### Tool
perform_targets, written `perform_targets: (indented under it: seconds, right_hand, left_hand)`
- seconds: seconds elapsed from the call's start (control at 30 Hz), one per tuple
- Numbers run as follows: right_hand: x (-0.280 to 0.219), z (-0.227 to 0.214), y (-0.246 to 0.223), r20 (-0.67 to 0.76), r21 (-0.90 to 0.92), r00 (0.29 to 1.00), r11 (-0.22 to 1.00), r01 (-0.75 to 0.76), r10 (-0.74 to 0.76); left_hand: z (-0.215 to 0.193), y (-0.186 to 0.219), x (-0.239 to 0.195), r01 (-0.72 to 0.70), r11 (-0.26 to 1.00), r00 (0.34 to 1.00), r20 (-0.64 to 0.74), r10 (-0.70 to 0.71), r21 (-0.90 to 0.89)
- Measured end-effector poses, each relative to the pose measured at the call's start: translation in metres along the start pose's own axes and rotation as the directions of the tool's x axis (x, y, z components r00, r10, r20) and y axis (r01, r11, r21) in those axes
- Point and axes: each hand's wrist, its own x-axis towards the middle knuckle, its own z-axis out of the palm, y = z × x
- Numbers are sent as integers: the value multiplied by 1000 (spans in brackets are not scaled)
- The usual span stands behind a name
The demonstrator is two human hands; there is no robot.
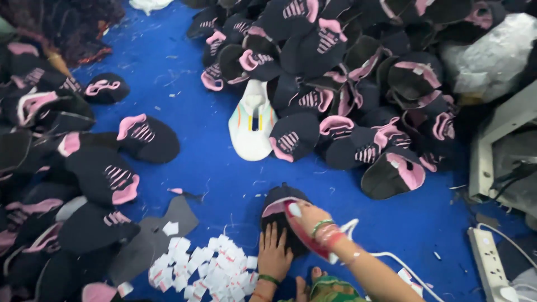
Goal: Ironing brand labels onto fabric shoe upper components.
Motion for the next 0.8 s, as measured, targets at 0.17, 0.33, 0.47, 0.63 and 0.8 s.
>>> perform_targets:
  seconds: [0.17, 0.33, 0.47, 0.63, 0.8]
  right_hand:
    - [45, 23, 10, -142, 117, 988, 990, 81, -64]
    - [14, 14, 7, -107, 64, 991, 994, 89, -81]
    - [26, 29, 20, -104, 10, 990, 995, 96, -95]
    - [23, 30, 25, -236, 70, 966, 990, 126, -106]
    - [-8, 21, 55, -32, -37, 999, 999, -7, 6]
  left_hand:
    - [-3, 2, 1, -34, 999, 999, 1, 34, 4]
    - [-6, 4, 1, -15, 1000, 1000, 21, 15, 10]
    - [-10, 5, 1, -18, 1000, 999, 35, 17, 17]
    - [-8, 0, 10, -10, 999, 998, 62, 8, 35]
    - [-9, 4, 6, 2, 1000, 998, 64, -2, -8]
